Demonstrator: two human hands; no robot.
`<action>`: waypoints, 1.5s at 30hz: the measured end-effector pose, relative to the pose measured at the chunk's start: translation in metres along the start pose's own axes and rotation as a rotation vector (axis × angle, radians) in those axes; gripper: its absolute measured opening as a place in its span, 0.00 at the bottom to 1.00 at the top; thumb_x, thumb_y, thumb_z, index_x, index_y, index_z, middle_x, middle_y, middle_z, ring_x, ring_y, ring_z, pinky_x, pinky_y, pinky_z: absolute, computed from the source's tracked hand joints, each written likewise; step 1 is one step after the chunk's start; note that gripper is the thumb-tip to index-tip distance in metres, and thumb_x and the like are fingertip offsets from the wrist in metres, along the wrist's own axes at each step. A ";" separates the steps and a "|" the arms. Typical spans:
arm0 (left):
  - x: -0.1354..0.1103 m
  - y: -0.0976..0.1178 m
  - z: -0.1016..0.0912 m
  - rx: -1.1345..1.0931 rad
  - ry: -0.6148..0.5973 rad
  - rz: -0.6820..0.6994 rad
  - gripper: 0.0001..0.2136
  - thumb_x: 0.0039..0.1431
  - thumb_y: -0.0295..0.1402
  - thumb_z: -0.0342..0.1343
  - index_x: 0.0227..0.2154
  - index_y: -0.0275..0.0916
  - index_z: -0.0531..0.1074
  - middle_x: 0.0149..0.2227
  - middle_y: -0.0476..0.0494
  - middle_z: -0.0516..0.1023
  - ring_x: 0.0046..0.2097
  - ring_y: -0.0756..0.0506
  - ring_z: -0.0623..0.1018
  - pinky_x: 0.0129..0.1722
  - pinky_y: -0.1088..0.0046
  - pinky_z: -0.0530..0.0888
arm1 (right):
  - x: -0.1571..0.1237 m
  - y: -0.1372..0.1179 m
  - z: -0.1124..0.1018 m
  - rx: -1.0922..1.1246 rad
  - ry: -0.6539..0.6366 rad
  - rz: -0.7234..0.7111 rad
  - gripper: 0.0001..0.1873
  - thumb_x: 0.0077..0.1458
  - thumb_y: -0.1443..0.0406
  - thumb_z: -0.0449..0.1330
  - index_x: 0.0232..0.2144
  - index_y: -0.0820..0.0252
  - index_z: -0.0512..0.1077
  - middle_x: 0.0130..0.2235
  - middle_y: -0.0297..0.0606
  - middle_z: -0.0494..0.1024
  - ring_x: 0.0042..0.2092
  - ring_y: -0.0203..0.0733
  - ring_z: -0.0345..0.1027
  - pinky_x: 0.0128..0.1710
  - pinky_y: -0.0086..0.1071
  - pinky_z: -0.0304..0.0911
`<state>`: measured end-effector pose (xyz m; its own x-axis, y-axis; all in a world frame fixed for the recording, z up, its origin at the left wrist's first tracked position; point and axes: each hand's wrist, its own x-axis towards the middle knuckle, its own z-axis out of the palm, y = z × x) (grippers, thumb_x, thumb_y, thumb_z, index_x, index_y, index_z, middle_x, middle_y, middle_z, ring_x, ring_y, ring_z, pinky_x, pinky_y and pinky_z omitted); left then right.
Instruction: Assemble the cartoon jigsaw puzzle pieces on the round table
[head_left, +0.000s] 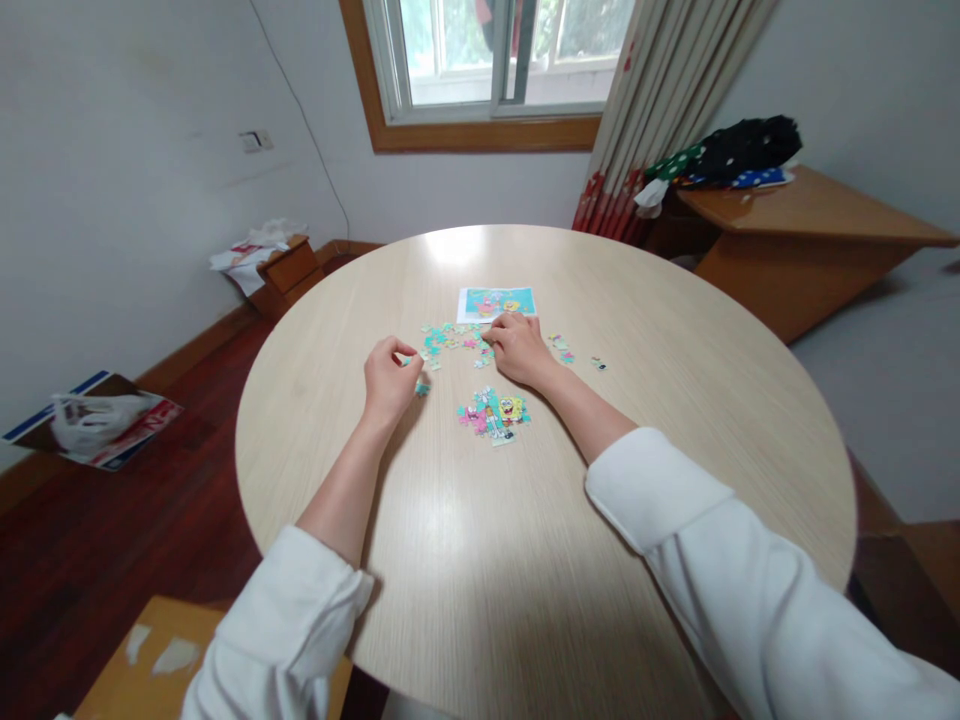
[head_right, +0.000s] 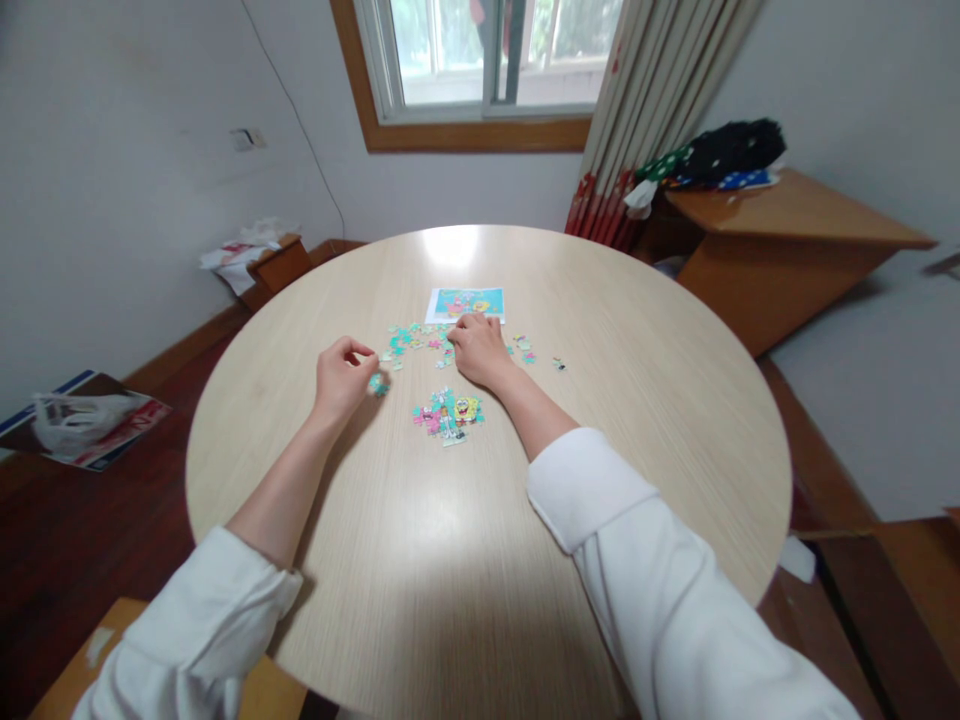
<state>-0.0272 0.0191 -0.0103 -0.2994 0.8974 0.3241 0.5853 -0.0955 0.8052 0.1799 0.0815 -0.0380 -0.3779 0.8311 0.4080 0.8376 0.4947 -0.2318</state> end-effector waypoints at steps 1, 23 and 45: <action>0.000 0.000 0.000 0.002 0.001 -0.001 0.05 0.44 0.25 0.54 0.20 0.39 0.65 0.24 0.53 0.67 0.28 0.50 0.66 0.33 0.72 0.63 | 0.000 0.000 0.000 0.006 0.004 0.005 0.17 0.58 0.72 0.50 0.35 0.58 0.79 0.43 0.47 0.75 0.50 0.51 0.59 0.48 0.44 0.46; 0.000 0.001 0.000 0.006 0.003 -0.011 0.05 0.44 0.25 0.54 0.19 0.39 0.65 0.23 0.53 0.67 0.28 0.50 0.66 0.33 0.71 0.63 | -0.002 -0.004 -0.008 0.014 0.024 0.042 0.17 0.58 0.73 0.50 0.36 0.60 0.79 0.44 0.47 0.76 0.50 0.50 0.62 0.49 0.43 0.47; 0.001 -0.003 0.003 -0.058 0.014 -0.024 0.07 0.50 0.23 0.52 0.23 0.41 0.63 0.26 0.50 0.68 0.29 0.49 0.66 0.31 0.71 0.64 | -0.002 -0.014 -0.004 0.095 -0.051 -0.073 0.17 0.59 0.69 0.49 0.34 0.57 0.80 0.44 0.45 0.76 0.50 0.50 0.60 0.48 0.44 0.46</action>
<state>-0.0274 0.0219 -0.0139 -0.3235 0.8937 0.3110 0.5331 -0.0994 0.8402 0.1707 0.0718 -0.0317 -0.4583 0.8027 0.3816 0.7669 0.5741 -0.2867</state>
